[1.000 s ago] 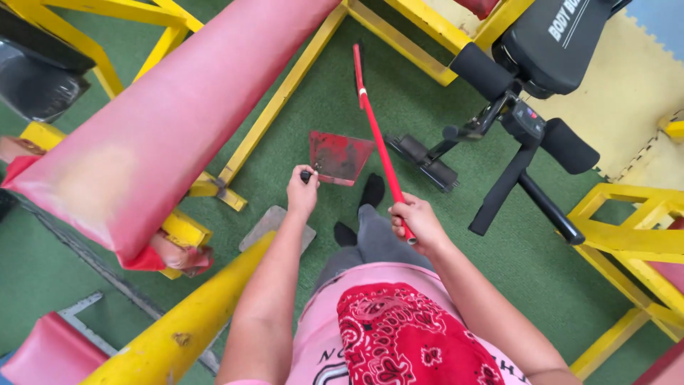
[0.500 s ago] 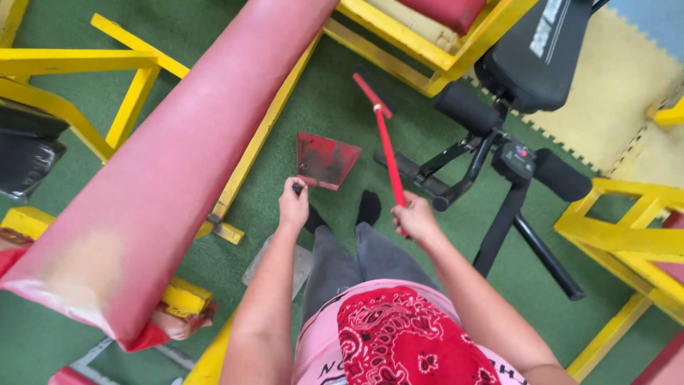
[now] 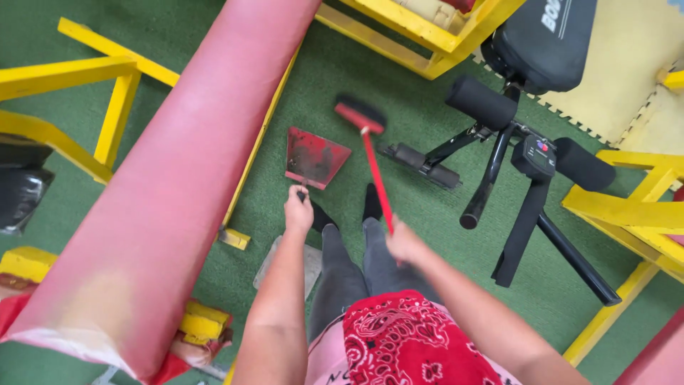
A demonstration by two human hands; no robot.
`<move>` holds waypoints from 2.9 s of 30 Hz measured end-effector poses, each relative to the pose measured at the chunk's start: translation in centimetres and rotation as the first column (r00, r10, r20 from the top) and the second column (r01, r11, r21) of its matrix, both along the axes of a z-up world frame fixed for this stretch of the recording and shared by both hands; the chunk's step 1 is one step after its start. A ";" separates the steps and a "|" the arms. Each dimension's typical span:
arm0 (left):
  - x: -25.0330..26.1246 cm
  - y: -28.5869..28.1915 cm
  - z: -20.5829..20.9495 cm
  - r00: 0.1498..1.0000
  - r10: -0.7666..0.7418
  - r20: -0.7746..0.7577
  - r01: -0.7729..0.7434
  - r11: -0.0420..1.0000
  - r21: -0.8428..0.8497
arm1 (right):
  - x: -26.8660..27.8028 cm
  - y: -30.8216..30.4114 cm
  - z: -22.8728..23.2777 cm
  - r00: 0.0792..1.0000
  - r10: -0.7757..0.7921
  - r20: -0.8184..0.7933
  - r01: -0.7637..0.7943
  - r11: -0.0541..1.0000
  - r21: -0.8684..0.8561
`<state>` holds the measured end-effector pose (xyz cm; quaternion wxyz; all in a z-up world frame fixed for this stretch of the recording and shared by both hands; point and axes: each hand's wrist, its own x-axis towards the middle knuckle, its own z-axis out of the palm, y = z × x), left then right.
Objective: Sweeping the floor around gym equipment using a hand broom and dustpan.
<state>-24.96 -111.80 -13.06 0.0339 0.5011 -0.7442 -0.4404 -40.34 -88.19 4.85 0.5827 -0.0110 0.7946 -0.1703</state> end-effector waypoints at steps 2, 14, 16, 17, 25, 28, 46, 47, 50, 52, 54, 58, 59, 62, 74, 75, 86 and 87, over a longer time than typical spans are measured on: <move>-0.4 -0.7 -0.2 1.000 -0.009 -0.011 0.009 1.000 -0.002 | 1.2 2.5 -0.9 0.999 0.038 -0.026 -0.039 0.999 -0.027; 2.7 -2.3 7.8 0.997 -0.065 -0.030 0.063 0.996 -0.068 | -7.7 -3.6 -0.9 0.963 -0.240 -0.123 0.207 0.949 -0.236; 3.7 -1.5 9.3 0.992 -0.104 -0.065 0.093 0.984 -0.155 | -7.2 -5.2 -4.0 0.959 -0.259 -0.114 0.228 0.946 -0.232; 3.9 -1.1 10.7 0.987 -0.157 -0.024 0.151 0.974 -0.169 | -6.2 -5.5 -5.5 0.975 -0.162 -0.152 0.135 0.976 -0.174; 3.7 0.1 11.3 0.842 -0.496 0.211 0.519 0.852 -0.069 | 3.7 -0.6 1.9 0.991 0.124 -0.057 -0.129 0.988 -0.090; 3.4 0.1 11.4 0.797 -0.512 0.320 0.544 0.839 -0.015 | 1.2 0.5 4.6 0.992 -0.042 0.117 0.049 0.997 -0.062; 2.2 -0.6 12.7 0.733 -0.538 0.418 0.566 0.822 0.064 | 2.4 -5.8 -7.2 0.922 0.290 -0.254 -0.312 0.949 -0.047; 2.2 -0.6 12.3 0.728 -0.539 0.424 0.567 0.821 0.069 | 3.0 -4.6 -4.4 0.944 0.281 -0.171 -0.294 0.954 -0.056; 2.3 -0.7 12.0 0.725 -0.533 0.436 0.563 0.824 0.071 | 1.5 -2.0 2.2 0.991 0.136 0.020 -0.133 0.987 -0.093; 2.1 -0.7 12.1 0.722 -0.535 0.439 0.567 0.821 0.067 | -0.9 -1.0 4.9 0.992 -0.012 0.123 0.026 0.994 -0.106; 1.8 -0.8 12.4 0.710 -0.541 0.450 0.569 0.818 0.085 | -3.3 -0.6 6.4 0.962 -0.198 0.189 0.217 0.972 -0.086; 2.1 -0.5 12.3 0.701 -0.546 0.459 0.577 0.812 0.086 | -6.6 -3.3 3.6 0.972 -0.232 0.046 0.236 0.957 -0.168; 2.3 -0.5 12.3 0.698 -0.544 0.465 0.577 0.813 0.085 | -7.2 -4.5 2.1 0.968 -0.250 0.019 0.248 0.944 -0.216; 2.3 -0.2 12.1 0.691 -0.544 0.476 0.581 0.810 0.083 | -7.0 -6.8 -1.8 0.960 -0.279 -0.020 0.265 0.930 -0.254; 3.1 0.1 9.0 0.821 -0.461 0.337 0.504 0.862 -0.050 | 2.3 1.6 5.3 0.975 -0.122 0.188 0.140 0.986 -0.087; 3.0 0.0 8.6 0.848 -0.433 0.305 0.469 0.881 -0.054 | 1.2 2.6 6.1 0.920 -0.248 0.302 0.277 0.959 -0.057; 3.5 -0.8 5.9 0.984 -0.165 0.061 0.165 0.986 0.002 | -2.1 -2.4 0.1 0.859 -0.494 0.137 0.512 0.838 -0.188; 3.4 -0.9 6.1 0.991 -0.124 0.055 0.123 0.992 0.027 | -1.7 -3.2 -1.3 0.839 -0.533 0.109 0.543 0.810 -0.222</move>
